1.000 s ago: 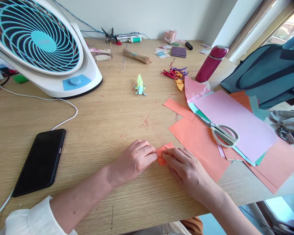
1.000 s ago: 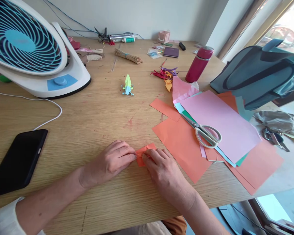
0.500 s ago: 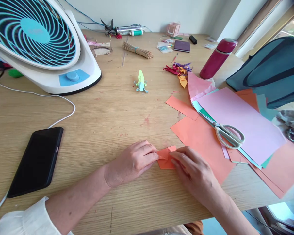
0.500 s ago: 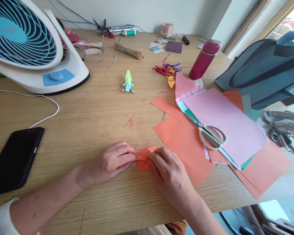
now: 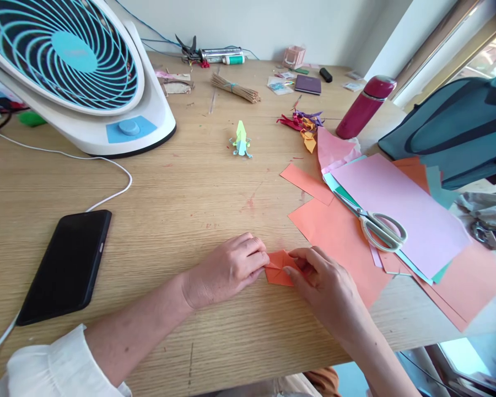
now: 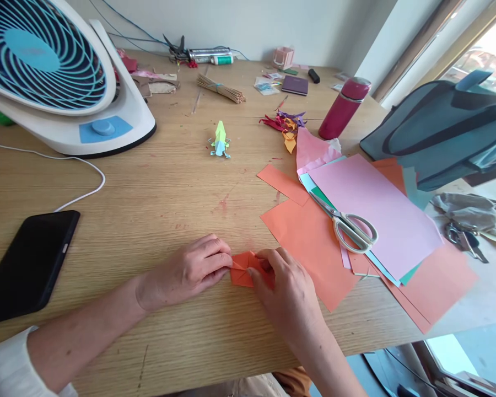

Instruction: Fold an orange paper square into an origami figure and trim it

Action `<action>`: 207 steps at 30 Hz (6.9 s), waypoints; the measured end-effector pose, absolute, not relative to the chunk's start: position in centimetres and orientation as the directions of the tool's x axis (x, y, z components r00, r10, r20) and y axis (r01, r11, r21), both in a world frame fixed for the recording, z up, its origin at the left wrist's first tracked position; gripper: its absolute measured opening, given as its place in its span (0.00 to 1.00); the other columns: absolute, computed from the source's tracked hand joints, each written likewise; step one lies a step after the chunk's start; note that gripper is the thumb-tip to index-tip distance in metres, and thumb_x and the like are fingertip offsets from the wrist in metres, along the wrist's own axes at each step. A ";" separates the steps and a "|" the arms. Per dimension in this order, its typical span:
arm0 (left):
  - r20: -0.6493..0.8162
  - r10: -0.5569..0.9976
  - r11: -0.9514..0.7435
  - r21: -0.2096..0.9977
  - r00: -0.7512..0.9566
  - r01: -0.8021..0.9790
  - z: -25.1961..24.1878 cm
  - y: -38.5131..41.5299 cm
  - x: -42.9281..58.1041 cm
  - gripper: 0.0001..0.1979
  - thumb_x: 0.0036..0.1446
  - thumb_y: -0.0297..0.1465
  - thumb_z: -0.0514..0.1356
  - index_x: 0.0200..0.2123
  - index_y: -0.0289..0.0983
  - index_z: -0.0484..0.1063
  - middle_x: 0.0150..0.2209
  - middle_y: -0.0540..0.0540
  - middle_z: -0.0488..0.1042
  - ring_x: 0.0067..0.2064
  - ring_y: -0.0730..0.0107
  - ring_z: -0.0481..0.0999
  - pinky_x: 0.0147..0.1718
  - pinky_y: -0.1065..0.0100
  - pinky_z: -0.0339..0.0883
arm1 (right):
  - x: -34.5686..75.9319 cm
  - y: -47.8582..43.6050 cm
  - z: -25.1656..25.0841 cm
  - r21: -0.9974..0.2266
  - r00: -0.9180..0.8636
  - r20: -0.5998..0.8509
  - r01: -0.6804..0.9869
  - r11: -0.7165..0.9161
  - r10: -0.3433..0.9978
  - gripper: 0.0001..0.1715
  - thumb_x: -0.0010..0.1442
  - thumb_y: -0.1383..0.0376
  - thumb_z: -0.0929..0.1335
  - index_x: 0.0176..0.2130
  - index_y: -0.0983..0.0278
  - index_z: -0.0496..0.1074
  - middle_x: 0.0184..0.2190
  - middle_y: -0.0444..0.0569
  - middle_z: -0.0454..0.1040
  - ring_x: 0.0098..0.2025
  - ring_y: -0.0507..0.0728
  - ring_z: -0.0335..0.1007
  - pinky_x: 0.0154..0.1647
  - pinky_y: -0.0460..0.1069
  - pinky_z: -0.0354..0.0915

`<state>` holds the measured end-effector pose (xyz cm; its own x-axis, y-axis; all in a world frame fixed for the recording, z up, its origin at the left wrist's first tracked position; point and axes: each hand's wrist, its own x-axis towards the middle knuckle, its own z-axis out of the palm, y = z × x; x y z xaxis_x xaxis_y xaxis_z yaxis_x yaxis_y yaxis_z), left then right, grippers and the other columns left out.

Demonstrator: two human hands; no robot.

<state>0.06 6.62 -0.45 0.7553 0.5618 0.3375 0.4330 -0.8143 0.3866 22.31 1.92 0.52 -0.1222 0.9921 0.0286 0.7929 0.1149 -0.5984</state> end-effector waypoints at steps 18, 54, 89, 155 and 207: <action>0.341 0.536 -0.837 0.335 0.772 0.433 -0.6 6.7 0.1 0.06 0.63 0.22 0.57 0.40 0.34 0.72 0.39 0.43 0.71 0.40 0.65 0.69 0.41 0.66 0.67 | 21.9 1.3 -0.6 -0.544 -0.171 0.176 0.804 0.241 0.969 0.09 0.67 0.70 0.62 0.43 0.61 0.70 0.38 0.49 0.70 0.36 0.56 0.70 0.34 0.49 0.66; 0.273 0.631 -0.719 0.556 0.726 0.416 0.3 6.7 -0.1 0.06 0.66 0.26 0.57 0.37 0.34 0.74 0.36 0.46 0.71 0.38 0.70 0.69 0.38 0.69 0.65 | 21.1 1.6 -0.2 -0.636 -0.320 0.207 0.674 0.376 0.924 0.11 0.67 0.71 0.63 0.34 0.62 0.72 0.34 0.47 0.70 0.30 0.51 0.65 0.29 0.46 0.58; 0.084 0.848 -0.443 0.655 0.524 0.612 0.9 5.6 2.0 0.09 0.56 0.17 0.54 0.28 0.36 0.63 0.36 0.47 0.66 0.34 0.72 0.67 0.33 0.68 0.65 | 21.1 1.8 -0.3 -0.616 -0.339 0.162 0.699 0.364 0.927 0.11 0.65 0.73 0.63 0.31 0.61 0.66 0.31 0.46 0.67 0.29 0.52 0.61 0.30 0.47 0.59; 0.041 0.827 -0.517 0.447 0.561 0.730 0.7 5.9 2.6 0.08 0.57 0.20 0.52 0.28 0.36 0.63 0.36 0.45 0.65 0.35 0.68 0.67 0.35 0.65 0.66 | 23.7 0.0 -0.7 -0.348 -0.655 0.250 0.626 0.698 0.713 0.28 0.68 0.74 0.56 0.64 0.73 0.62 0.42 0.59 0.70 0.34 0.59 0.59 0.35 0.54 0.60; 0.072 0.837 -0.491 0.537 0.543 0.686 1.4 5.2 3.6 0.07 0.59 0.21 0.57 0.30 0.37 0.70 0.36 0.48 0.70 0.39 0.67 0.70 0.40 0.63 0.61 | 22.8 0.7 -0.3 -0.656 -0.398 0.243 0.604 0.452 0.885 0.13 0.68 0.74 0.62 0.44 0.63 0.73 0.38 0.51 0.72 0.36 0.53 0.72 0.35 0.48 0.70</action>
